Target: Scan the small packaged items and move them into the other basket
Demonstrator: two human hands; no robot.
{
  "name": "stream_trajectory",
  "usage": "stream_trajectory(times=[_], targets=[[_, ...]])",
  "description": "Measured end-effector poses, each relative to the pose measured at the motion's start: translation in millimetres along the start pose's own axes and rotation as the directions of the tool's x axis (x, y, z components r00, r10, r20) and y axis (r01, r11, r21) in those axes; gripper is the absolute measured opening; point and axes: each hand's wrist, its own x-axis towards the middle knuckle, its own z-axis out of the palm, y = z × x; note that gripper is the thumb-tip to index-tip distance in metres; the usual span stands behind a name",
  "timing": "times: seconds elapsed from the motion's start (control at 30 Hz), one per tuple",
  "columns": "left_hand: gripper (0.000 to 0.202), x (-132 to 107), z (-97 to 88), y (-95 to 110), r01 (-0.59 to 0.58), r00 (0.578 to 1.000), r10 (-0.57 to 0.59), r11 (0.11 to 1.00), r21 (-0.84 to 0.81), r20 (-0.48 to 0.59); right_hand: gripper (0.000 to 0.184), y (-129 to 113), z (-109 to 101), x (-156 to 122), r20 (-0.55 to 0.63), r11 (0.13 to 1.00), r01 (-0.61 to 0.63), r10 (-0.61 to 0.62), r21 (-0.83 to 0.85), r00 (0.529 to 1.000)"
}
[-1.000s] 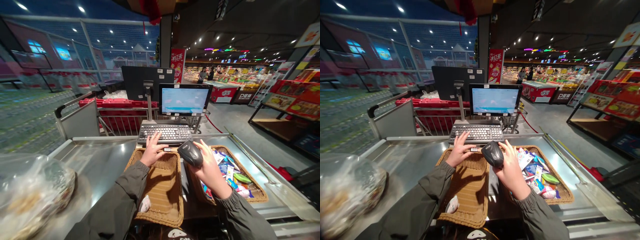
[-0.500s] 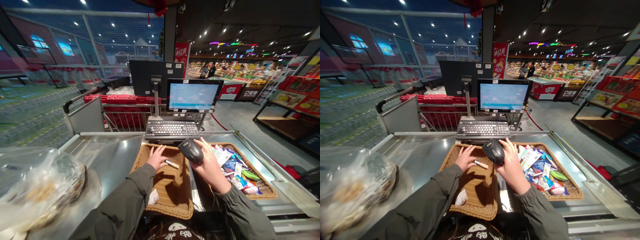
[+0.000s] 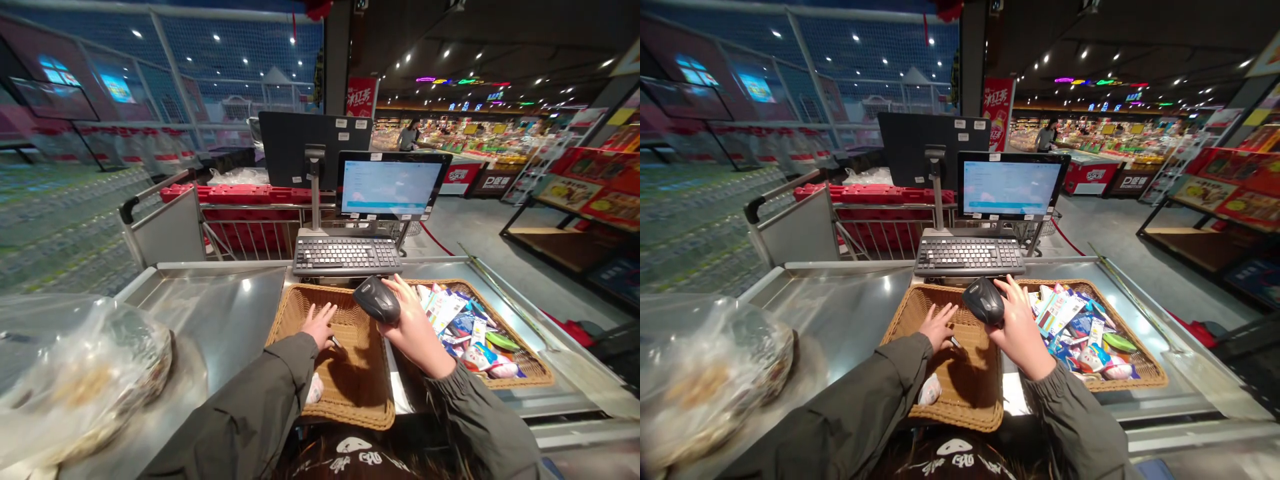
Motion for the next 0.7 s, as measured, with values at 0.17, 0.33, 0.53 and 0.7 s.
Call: stream_trajectory(times=[0.17, 0.33, 0.53, 0.7], targets=[[0.025, -6.0, 3.7, -5.2, 0.085, 0.994, -0.087, 0.996, 0.038, 0.065, 0.053, -2.2, 5.0, -1.5, 0.006, 1.0, -0.008, 0.007, 0.028, 1.0], [0.023, -13.8, 0.5, -6.8, 0.157, 0.985, -0.162, 0.985, 0.071, 0.064, 0.055, 0.8, 4.7, -0.9, 0.003, 0.999, -0.015, 0.015, 0.037, 1.0], [0.033, -15.1, -11.2, -0.2, 0.206, 0.977, -0.21, 0.975, 0.087, 0.036, 0.056, 6.7, -3.7, -3.1, -0.032, 0.999, -0.022, 0.023, 0.03, 0.999], [0.033, 3.0, -44.5, 29.7, 0.1, 0.972, -0.098, 0.995, -0.003, -0.213, 0.05, 23.9, -25.3, -11.8, -0.094, 0.999, -0.032, 0.032, 0.005, 0.995]])
